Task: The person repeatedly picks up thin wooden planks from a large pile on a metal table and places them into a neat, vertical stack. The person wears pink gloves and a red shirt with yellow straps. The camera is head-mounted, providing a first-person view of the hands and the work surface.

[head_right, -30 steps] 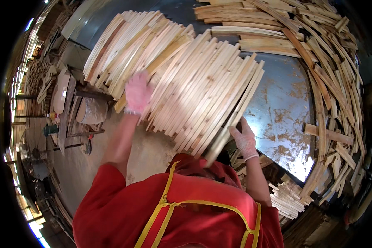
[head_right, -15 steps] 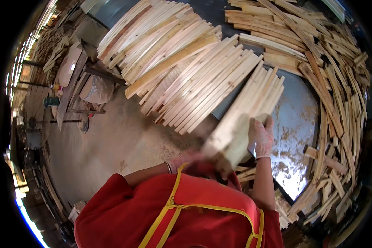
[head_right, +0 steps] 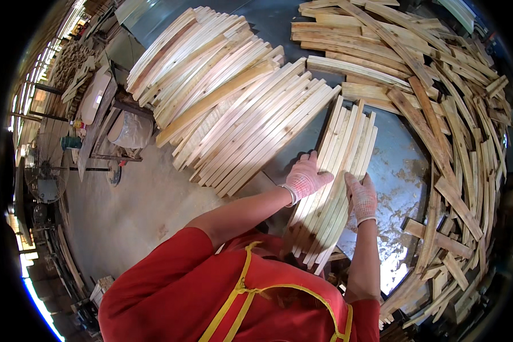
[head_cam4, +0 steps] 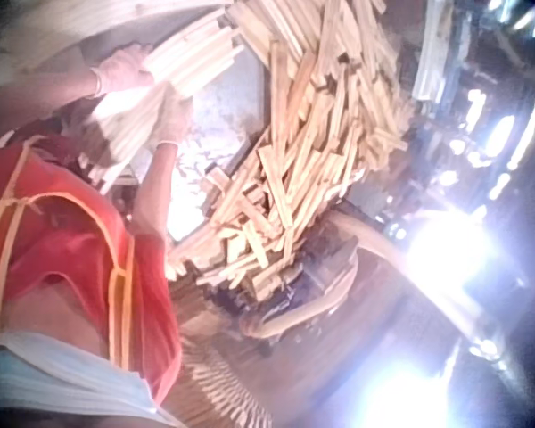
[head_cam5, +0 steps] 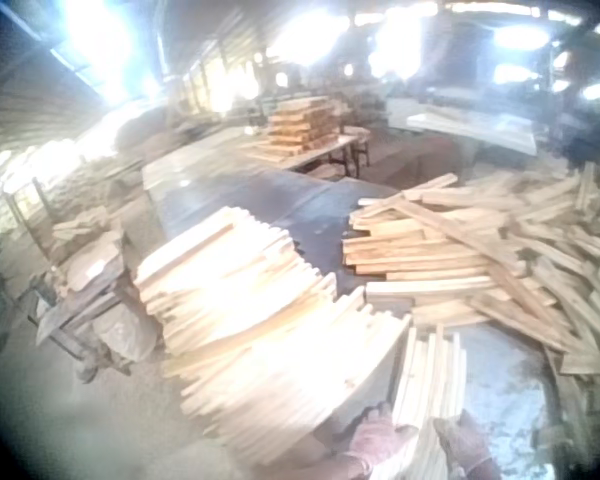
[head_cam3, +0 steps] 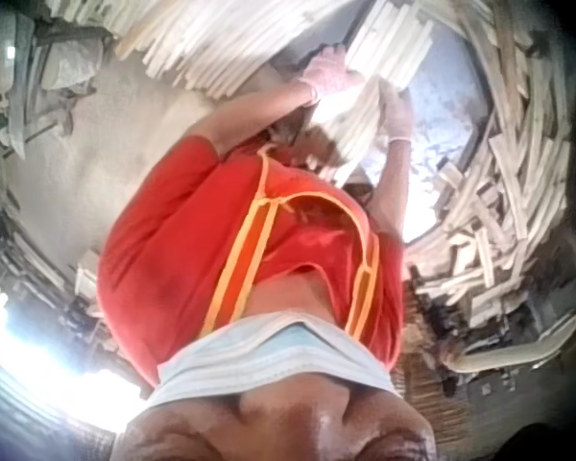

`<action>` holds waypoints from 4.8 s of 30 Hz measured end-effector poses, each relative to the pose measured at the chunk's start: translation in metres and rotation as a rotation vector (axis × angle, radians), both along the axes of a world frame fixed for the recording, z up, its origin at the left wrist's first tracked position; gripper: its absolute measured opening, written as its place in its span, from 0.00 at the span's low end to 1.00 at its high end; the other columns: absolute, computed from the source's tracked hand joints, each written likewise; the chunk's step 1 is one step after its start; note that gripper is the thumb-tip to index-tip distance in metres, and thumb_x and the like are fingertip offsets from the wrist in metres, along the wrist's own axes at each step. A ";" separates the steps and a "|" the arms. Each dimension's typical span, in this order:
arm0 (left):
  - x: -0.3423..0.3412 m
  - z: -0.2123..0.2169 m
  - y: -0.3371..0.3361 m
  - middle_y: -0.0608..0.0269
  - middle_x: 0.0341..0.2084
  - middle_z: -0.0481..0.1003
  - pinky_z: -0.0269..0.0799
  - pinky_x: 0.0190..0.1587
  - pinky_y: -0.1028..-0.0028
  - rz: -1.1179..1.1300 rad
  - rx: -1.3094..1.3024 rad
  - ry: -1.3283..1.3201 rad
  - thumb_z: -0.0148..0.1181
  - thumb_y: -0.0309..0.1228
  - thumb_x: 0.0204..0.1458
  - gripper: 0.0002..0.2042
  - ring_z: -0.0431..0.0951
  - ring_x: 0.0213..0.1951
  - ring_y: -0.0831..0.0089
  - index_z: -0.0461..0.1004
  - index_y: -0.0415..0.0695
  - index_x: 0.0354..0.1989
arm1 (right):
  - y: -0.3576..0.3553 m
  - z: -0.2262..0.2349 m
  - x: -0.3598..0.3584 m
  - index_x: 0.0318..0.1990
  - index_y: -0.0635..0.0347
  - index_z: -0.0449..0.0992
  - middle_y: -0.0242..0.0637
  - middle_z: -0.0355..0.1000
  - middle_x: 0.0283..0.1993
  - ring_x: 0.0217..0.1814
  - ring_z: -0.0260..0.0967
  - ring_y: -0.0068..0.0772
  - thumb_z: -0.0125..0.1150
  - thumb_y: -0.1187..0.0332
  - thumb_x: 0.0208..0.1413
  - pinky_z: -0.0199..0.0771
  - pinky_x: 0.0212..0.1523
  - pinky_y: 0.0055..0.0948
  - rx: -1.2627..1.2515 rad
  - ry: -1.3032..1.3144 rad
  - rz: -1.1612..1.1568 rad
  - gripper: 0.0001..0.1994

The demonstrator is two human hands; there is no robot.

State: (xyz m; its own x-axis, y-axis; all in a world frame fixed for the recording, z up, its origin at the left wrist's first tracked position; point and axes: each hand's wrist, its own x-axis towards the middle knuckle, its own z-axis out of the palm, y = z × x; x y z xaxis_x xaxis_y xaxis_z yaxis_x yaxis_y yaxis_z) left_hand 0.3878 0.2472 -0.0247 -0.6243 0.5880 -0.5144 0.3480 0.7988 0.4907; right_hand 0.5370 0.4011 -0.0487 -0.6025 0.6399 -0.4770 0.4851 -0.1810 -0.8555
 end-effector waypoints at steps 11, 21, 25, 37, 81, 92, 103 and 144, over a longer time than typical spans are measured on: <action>-0.020 0.203 0.015 0.37 0.64 0.68 0.71 0.66 0.49 -0.016 1.119 0.479 0.74 0.39 0.48 0.44 0.71 0.64 0.38 0.62 0.39 0.74 | -0.019 0.223 -0.004 0.72 0.66 0.66 0.42 0.73 0.65 0.67 0.69 0.37 0.74 0.62 0.63 0.66 0.71 0.37 0.498 0.651 -0.335 0.34; -0.040 0.058 -0.090 0.47 0.69 0.66 0.72 0.66 0.59 -0.440 0.579 0.575 0.65 0.32 0.57 0.42 0.72 0.65 0.51 0.53 0.42 0.80 | -0.094 0.073 0.022 0.70 0.61 0.70 0.42 0.78 0.62 0.59 0.79 0.34 0.59 0.53 0.74 0.85 0.60 0.38 -0.355 0.643 -0.421 0.26; -0.061 0.017 -0.113 0.51 0.64 0.71 0.71 0.68 0.62 -0.657 0.484 0.684 0.50 0.30 0.65 0.31 0.73 0.64 0.60 0.58 0.40 0.78 | -0.116 -0.018 0.042 0.68 0.62 0.73 0.45 0.79 0.61 0.61 0.80 0.45 0.62 0.52 0.69 0.84 0.61 0.47 0.011 0.169 -0.209 0.28; -0.058 0.059 -0.247 0.52 0.52 0.76 0.72 0.61 0.54 -0.559 0.304 0.419 0.56 0.33 0.61 0.17 0.76 0.56 0.54 0.77 0.47 0.57 | -0.140 -0.015 0.009 0.80 0.61 0.56 0.45 0.73 0.67 0.64 0.75 0.42 0.62 0.78 0.61 0.76 0.64 0.37 0.009 0.207 -0.101 0.39; -0.025 0.058 -0.231 0.54 0.59 0.77 0.78 0.58 0.74 0.318 0.901 -0.166 0.73 0.30 0.59 0.27 0.80 0.57 0.67 0.74 0.37 0.66 | -0.202 -0.020 -0.004 0.82 0.55 0.52 0.43 0.77 0.56 0.49 0.76 0.37 0.56 0.80 0.56 0.78 0.49 0.35 0.062 -0.001 -0.330 0.43; -0.221 0.205 -0.171 0.60 0.27 0.74 0.82 0.43 0.58 0.548 1.642 -0.842 0.56 0.59 0.69 0.24 0.77 0.30 0.62 0.74 0.48 0.41 | -0.187 0.110 0.000 0.73 0.63 0.65 0.36 0.75 0.57 0.59 0.73 0.32 0.64 0.71 0.55 0.73 0.64 0.32 -0.335 0.499 -0.034 0.36; -0.085 0.057 -0.262 0.62 0.48 0.80 0.75 0.57 0.68 0.622 0.793 -0.027 0.64 0.31 0.65 0.15 0.79 0.52 0.69 0.80 0.40 0.57 | -0.208 0.102 -0.035 0.81 0.58 0.52 0.41 0.72 0.50 0.44 0.77 0.39 0.70 0.76 0.45 0.86 0.43 0.38 -0.310 0.348 -0.157 0.52; -0.283 0.004 -0.293 0.46 0.53 0.79 0.75 0.63 0.56 -0.152 0.134 0.804 0.64 0.39 0.57 0.26 0.77 0.61 0.47 0.71 0.43 0.62 | -0.237 0.069 -0.204 0.82 0.55 0.51 0.58 0.59 0.75 0.75 0.60 0.62 0.75 0.44 0.46 0.65 0.75 0.49 0.591 -0.422 0.192 0.58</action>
State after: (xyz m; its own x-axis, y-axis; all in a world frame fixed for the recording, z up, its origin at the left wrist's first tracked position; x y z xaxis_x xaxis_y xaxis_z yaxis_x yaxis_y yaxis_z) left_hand 0.1052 -0.0462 -0.0210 -0.6807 0.7200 0.1352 0.7326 0.6675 0.1335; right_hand 0.3327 0.1639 0.0206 -0.5717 0.7631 -0.3014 0.7700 0.3722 -0.5183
